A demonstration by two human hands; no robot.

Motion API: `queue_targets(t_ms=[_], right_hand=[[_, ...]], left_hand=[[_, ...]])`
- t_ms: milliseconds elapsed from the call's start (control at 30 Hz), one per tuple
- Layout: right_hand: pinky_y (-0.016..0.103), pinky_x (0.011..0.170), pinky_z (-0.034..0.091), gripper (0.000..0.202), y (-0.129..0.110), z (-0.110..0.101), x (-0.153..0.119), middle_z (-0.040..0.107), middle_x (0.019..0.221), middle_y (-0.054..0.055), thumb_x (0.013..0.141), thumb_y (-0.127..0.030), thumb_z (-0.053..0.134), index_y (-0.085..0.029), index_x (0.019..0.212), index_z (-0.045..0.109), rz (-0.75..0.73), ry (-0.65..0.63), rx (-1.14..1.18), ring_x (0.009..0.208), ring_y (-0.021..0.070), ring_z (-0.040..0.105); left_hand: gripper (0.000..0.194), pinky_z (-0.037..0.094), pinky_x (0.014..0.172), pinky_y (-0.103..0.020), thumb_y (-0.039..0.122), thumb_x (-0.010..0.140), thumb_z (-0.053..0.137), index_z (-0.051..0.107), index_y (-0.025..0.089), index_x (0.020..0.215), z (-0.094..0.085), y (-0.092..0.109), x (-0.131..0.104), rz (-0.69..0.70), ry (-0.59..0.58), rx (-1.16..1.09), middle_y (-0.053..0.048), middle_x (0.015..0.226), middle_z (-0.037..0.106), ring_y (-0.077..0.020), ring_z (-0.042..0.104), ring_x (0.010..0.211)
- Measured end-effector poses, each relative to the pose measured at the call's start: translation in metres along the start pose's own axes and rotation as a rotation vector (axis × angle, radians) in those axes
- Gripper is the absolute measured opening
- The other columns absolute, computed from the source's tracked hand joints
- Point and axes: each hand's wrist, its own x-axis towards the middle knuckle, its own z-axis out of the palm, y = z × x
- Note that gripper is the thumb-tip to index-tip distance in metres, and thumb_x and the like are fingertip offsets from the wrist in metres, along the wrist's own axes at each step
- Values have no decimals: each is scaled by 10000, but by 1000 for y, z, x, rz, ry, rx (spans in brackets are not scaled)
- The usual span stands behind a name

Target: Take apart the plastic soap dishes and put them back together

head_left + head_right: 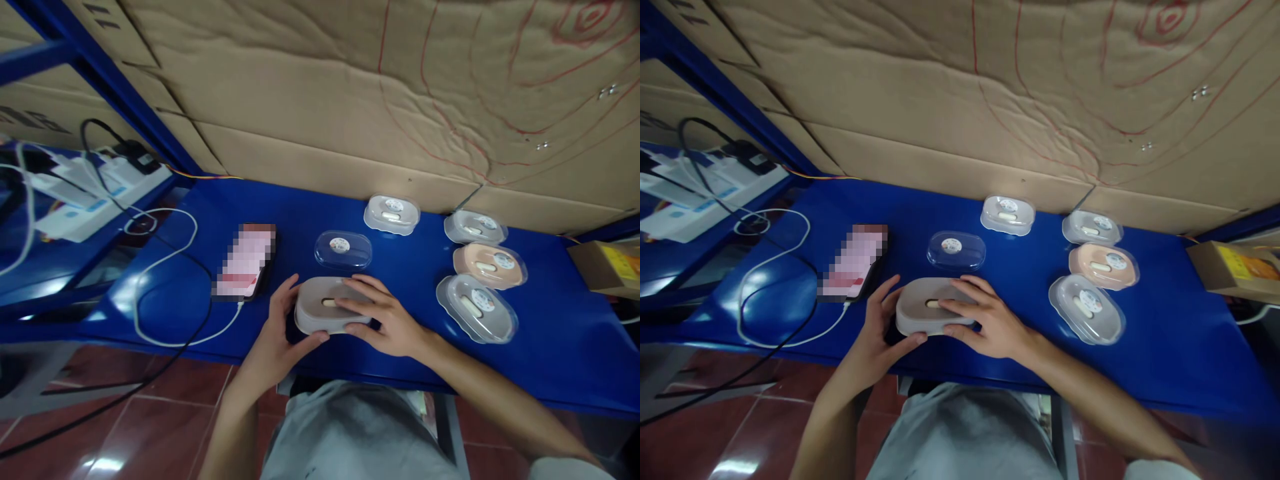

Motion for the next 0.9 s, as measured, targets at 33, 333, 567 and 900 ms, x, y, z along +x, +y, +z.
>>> queue_targets(t_ms=[33, 333, 567, 900], right_hand=[[586, 1239, 445, 418, 0, 0, 0, 630, 1533, 109, 1037, -415, 646, -266, 1425, 679, 11, 12, 12, 1517, 305, 486], [564, 1204, 471, 395, 8, -7, 1, 605, 1550, 145, 1044, -410, 643, -250, 1401, 694, 102, 89, -25, 1482, 319, 519], [657, 1305, 184, 591, 9, 4, 14, 189, 1792, 132, 1076, -475, 540, -279, 1619, 414, 151, -140, -216, 1670, 325, 122], [720, 1271, 87, 628, 85, -34, 69, 353, 1721, 200, 1029, -218, 440, -125, 1642, 340, 536, 219, -638, 1609, 364, 279]], left_hand=[[1008, 407, 1235, -568, 417, 873, 838, 204, 382, 1657, 0, 1, 1, 0, -7, 12, -149, 1612, 472, -341, 512, 1491], [890, 315, 1271, -660, 375, 867, 809, 330, 371, 1616, -31, 16, -15, 10, -167, 518, -94, 1635, 503, -378, 428, 1552], [709, 233, 1215, -810, 203, 909, 663, 445, 410, 1551, -32, 18, -33, 103, -260, 822, -82, 1650, 501, -399, 434, 1546], [911, 220, 1202, -836, 250, 913, 756, 273, 388, 1673, 25, 37, -36, 262, -224, 894, -129, 1789, 213, -458, 232, 1626]])
